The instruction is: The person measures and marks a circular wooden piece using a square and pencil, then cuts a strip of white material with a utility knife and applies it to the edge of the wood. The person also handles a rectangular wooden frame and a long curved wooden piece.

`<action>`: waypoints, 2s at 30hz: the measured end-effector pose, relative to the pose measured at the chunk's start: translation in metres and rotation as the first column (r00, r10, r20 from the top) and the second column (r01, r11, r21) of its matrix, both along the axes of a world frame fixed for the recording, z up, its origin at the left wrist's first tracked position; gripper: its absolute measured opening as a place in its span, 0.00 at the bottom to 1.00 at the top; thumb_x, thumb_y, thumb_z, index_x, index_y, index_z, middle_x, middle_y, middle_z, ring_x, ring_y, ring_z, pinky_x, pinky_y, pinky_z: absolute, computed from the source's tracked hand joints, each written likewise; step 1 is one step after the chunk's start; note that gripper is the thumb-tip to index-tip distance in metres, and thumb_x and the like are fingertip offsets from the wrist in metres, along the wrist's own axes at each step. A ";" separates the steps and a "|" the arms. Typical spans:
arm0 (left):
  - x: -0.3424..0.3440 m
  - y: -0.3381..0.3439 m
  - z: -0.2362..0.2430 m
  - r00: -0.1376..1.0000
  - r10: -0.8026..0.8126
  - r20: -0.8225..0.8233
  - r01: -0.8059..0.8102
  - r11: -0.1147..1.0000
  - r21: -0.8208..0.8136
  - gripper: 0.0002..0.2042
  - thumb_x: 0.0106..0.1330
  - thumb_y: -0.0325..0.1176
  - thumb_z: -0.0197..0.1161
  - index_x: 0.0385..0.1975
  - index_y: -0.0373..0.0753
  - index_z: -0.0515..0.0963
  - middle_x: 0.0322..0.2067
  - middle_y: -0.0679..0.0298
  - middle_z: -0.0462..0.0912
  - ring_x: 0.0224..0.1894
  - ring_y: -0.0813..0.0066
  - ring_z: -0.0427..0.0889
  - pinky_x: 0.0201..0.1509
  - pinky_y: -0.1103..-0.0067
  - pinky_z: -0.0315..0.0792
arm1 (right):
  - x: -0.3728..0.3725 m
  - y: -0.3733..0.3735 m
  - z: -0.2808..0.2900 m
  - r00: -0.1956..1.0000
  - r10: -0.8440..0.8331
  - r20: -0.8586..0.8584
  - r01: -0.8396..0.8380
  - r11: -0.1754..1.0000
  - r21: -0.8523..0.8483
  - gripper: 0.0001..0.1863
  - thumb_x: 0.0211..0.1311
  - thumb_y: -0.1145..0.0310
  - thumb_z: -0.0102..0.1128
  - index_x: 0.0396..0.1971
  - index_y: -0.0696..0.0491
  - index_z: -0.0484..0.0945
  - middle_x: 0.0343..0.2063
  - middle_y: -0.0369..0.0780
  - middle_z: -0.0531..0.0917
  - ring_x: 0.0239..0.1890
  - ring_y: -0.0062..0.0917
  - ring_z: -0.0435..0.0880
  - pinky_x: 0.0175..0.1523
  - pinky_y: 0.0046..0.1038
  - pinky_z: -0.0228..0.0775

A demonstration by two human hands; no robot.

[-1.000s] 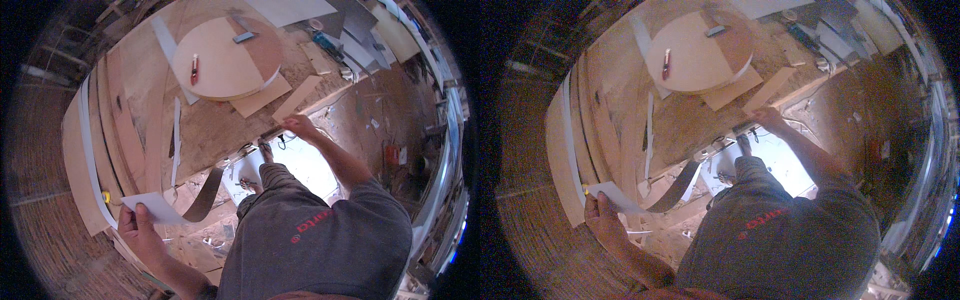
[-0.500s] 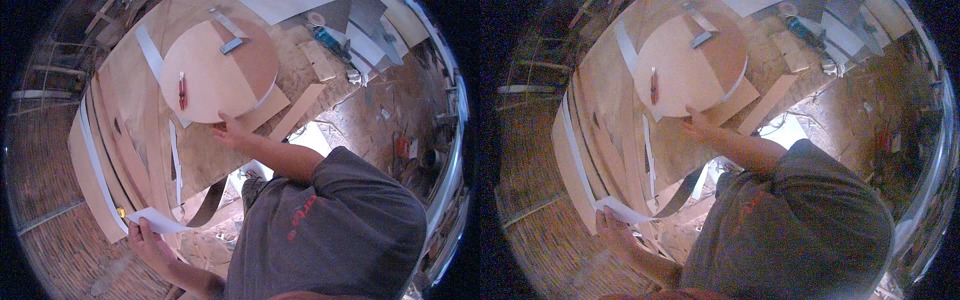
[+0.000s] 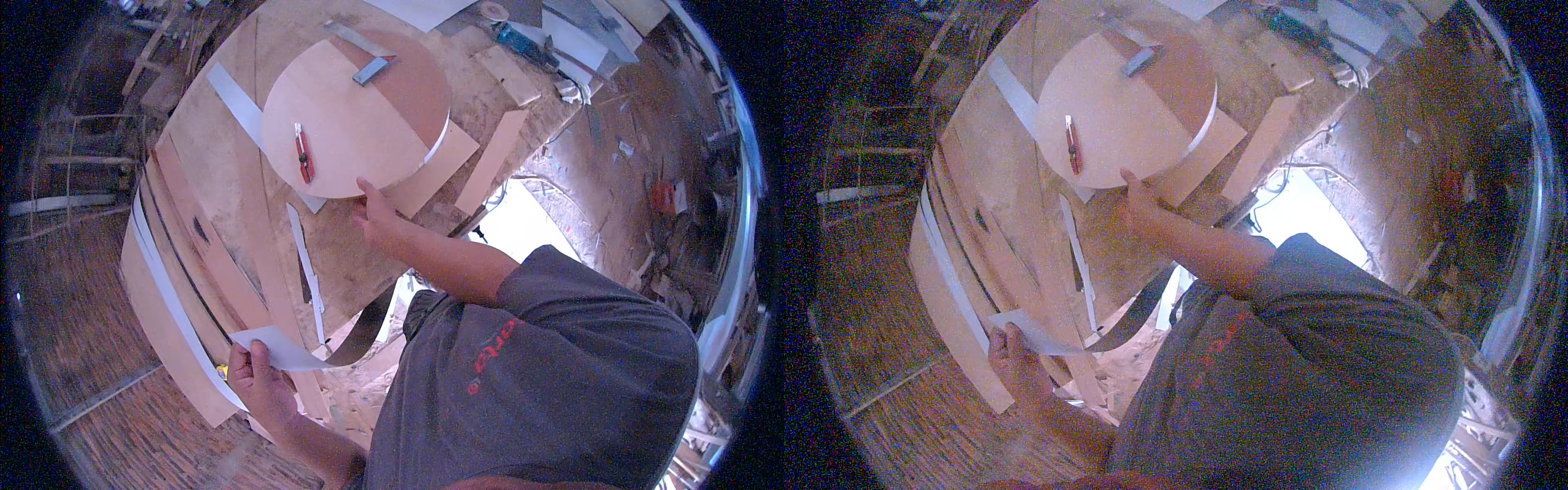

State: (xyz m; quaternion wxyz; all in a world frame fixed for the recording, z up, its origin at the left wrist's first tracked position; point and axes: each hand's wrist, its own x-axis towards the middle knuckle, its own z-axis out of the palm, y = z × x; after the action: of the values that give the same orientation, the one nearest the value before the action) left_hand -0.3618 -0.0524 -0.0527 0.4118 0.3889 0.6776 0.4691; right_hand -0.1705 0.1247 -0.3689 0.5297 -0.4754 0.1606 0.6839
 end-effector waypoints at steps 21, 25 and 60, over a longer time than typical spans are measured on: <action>-0.068 -0.049 -0.026 0.995 -0.093 0.033 0.092 0.996 0.017 0.10 0.75 0.32 0.67 0.46 0.32 0.81 0.38 0.66 0.85 0.39 0.80 0.81 0.47 0.79 0.74 | 0.047 -0.029 0.009 0.917 -0.204 0.343 0.177 0.978 0.107 0.25 0.59 0.51 0.80 0.47 0.47 0.79 0.35 0.35 0.78 0.31 0.26 0.77 0.30 0.31 0.62; -0.059 -0.039 -0.024 0.990 -0.136 -0.028 0.136 0.991 0.000 0.10 0.76 0.32 0.66 0.47 0.32 0.81 0.37 0.66 0.84 0.39 0.80 0.80 0.45 0.79 0.74 | 0.101 -0.073 0.012 0.889 -0.134 0.438 0.062 0.982 0.176 0.20 0.61 0.52 0.79 0.42 0.47 0.81 0.34 0.34 0.79 0.31 0.24 0.76 0.33 0.31 0.64; 0.209 -0.029 0.040 0.830 -0.555 0.048 0.473 0.747 0.466 0.26 0.74 0.39 0.69 0.63 0.26 0.76 0.56 0.51 0.84 0.62 0.63 0.78 0.68 0.66 0.71 | 0.218 -0.237 0.301 0.804 -0.106 0.584 -0.499 0.413 0.762 0.21 0.79 0.54 0.58 0.55 0.57 0.78 0.39 0.40 0.86 0.47 0.26 0.85 0.55 0.31 0.76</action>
State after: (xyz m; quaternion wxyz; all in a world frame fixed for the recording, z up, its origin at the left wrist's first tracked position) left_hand -0.1525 -0.0812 -0.0125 0.4882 0.5979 0.3803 0.5095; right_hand 0.0471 -0.1123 -0.0678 0.6301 -0.3126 -0.4447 0.5545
